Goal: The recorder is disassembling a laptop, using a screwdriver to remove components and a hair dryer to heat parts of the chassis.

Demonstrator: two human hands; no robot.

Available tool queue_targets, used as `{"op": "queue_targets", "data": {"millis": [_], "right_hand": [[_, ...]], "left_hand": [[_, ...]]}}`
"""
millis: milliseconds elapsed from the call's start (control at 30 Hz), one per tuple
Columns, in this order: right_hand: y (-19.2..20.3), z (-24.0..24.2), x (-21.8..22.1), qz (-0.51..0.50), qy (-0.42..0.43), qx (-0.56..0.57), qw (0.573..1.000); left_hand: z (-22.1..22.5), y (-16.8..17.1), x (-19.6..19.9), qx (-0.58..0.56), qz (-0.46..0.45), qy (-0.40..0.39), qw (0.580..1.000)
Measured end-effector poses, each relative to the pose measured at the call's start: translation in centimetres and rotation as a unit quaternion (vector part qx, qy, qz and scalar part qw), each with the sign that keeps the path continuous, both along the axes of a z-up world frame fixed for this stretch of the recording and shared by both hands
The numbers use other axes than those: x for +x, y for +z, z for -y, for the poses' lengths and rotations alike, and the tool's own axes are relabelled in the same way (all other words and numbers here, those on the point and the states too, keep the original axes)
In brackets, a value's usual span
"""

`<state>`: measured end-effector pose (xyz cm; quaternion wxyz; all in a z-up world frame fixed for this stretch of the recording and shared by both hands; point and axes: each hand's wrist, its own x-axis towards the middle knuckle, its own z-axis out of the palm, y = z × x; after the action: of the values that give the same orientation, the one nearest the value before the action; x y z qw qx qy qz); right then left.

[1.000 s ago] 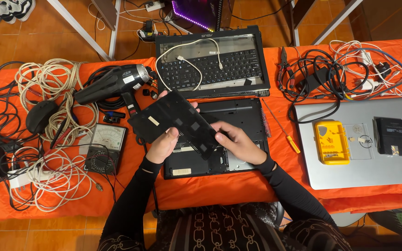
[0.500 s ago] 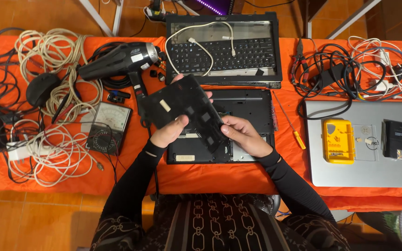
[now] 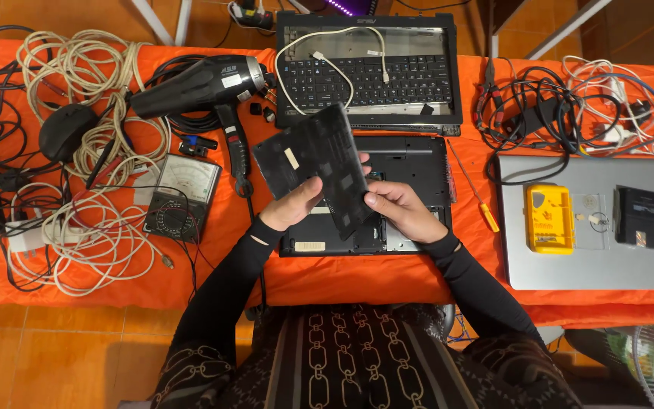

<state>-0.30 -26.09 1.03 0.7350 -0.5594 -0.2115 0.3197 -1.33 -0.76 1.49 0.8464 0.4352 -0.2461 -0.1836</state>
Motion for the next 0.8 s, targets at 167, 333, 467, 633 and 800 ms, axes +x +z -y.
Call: {"op": "queue_targets", "data": {"millis": [167,333,467,633,800], "right_hand": [[1.4,-0.2,0.3,0.072,0.003,-0.045,0.996],[3.1,-1.7,1.0,0.118,-0.002,-0.074,0.990],[5.1,-4.9,1.5,0.087,-0.031,-0.084,0.992],[5.7,-10.9,4.3,0.100,-0.021,-0.089,0.991],[2.3,-18.1,7.3,0.074,-0.062,-0.050,0.994]], "left_hand": [[-2.8,1.7,0.4,-0.020,0.016,0.046,0.999],[-6.8,2.0,1.0,-0.071,0.041,0.185,0.979],[-9.7,0.7,2.1,-0.227,-0.052,0.204,0.951],[-11.4,0.5,3.0,-0.279,-0.012,0.253,0.927],[-12.2,0.3,3.4,-0.309,-0.009,0.332,0.891]]}}
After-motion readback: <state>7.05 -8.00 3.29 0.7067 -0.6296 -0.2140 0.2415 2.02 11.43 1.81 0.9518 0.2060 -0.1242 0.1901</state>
